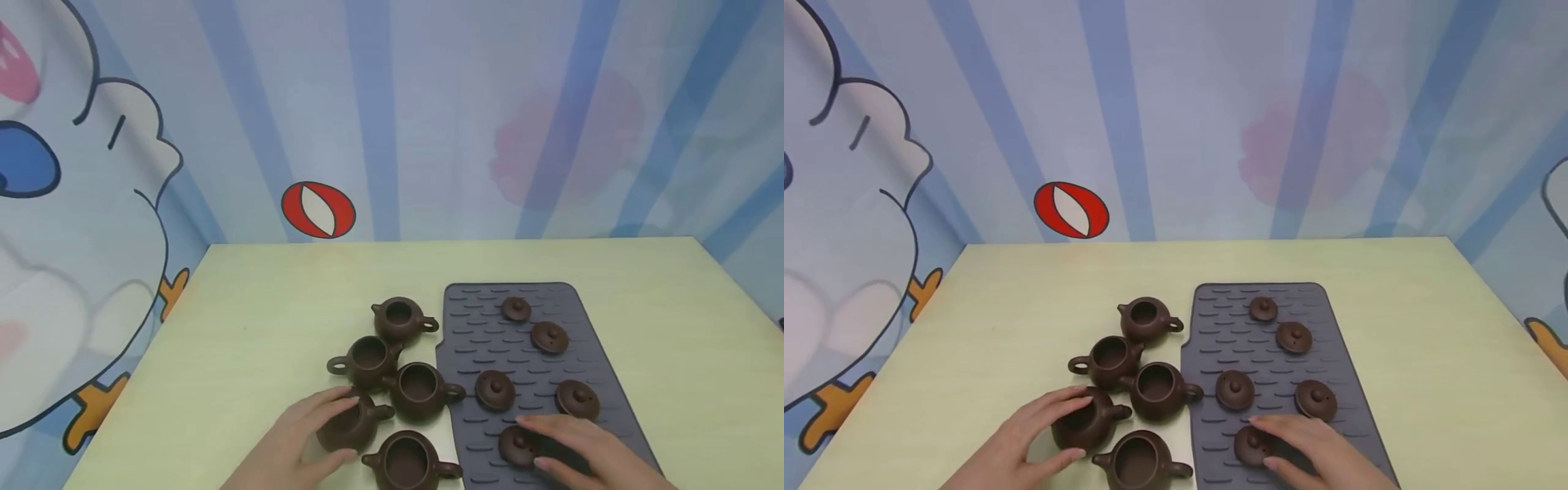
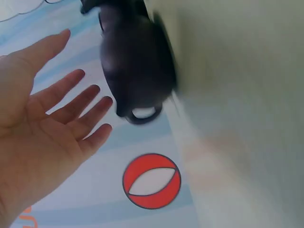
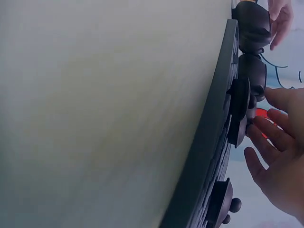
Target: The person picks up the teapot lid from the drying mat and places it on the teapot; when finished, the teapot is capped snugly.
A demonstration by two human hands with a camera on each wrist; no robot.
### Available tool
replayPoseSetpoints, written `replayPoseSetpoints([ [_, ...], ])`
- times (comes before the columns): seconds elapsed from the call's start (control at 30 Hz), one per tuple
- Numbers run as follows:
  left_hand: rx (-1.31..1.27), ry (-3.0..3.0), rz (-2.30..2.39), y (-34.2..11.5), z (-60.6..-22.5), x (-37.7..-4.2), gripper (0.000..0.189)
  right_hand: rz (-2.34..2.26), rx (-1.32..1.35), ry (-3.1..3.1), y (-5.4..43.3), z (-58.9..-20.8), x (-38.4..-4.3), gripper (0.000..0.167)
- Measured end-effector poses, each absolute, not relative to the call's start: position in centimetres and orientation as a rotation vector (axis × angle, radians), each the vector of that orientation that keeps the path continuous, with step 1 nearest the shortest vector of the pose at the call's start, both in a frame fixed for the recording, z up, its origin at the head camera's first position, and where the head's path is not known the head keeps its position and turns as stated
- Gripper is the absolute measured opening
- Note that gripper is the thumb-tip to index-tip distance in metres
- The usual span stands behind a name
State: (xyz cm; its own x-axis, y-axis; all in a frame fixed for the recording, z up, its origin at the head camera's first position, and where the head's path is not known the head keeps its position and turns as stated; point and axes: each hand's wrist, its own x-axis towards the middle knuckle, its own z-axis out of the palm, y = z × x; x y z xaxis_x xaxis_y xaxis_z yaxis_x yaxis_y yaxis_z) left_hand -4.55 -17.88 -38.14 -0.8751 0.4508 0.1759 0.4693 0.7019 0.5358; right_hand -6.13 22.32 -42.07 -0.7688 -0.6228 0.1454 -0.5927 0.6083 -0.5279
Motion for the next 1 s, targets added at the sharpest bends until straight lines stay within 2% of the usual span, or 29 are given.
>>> replayPoseSetpoints([
  [0.13, -0.623, -3.052, -1.028, -19.2, -37.6, -5.3, 0.056, -1.005, -1.367, 2.661, 21.3, -42.9, -7.1, 0.040],
  [0.33, -0.586, -3.155, -1.282, -20.1, -36.7, -7.4, 0.064, -0.991, -1.578, 2.623, 20.8, -42.5, -8.3, 0.030],
  [0.47, -0.838, -3.083, -1.293, -20.8, -36.3, -9.1, 0.061, -0.942, -1.649, 2.495, 21.1, -41.3, -9.4, 0.025],
  [0.67, -1.229, -2.952, -1.189, -21.2, -36.9, -11.3, 0.054, -0.830, -1.651, 2.371, 21.2, -39.4, -11.0, 0.032],
  [0.83, -1.354, -2.962, -1.169, -21.1, -36.8, -12.5, 0.056, -0.793, -1.754, 2.409, 20.9, -38.8, -11.9, 0.035],
  [1.0, -1.423, -3.042, -1.294, -20.8, -36.6, -12.7, 0.058, -0.820, -1.888, 2.363, 20.7, -39.1, -11.7, 0.023],
])
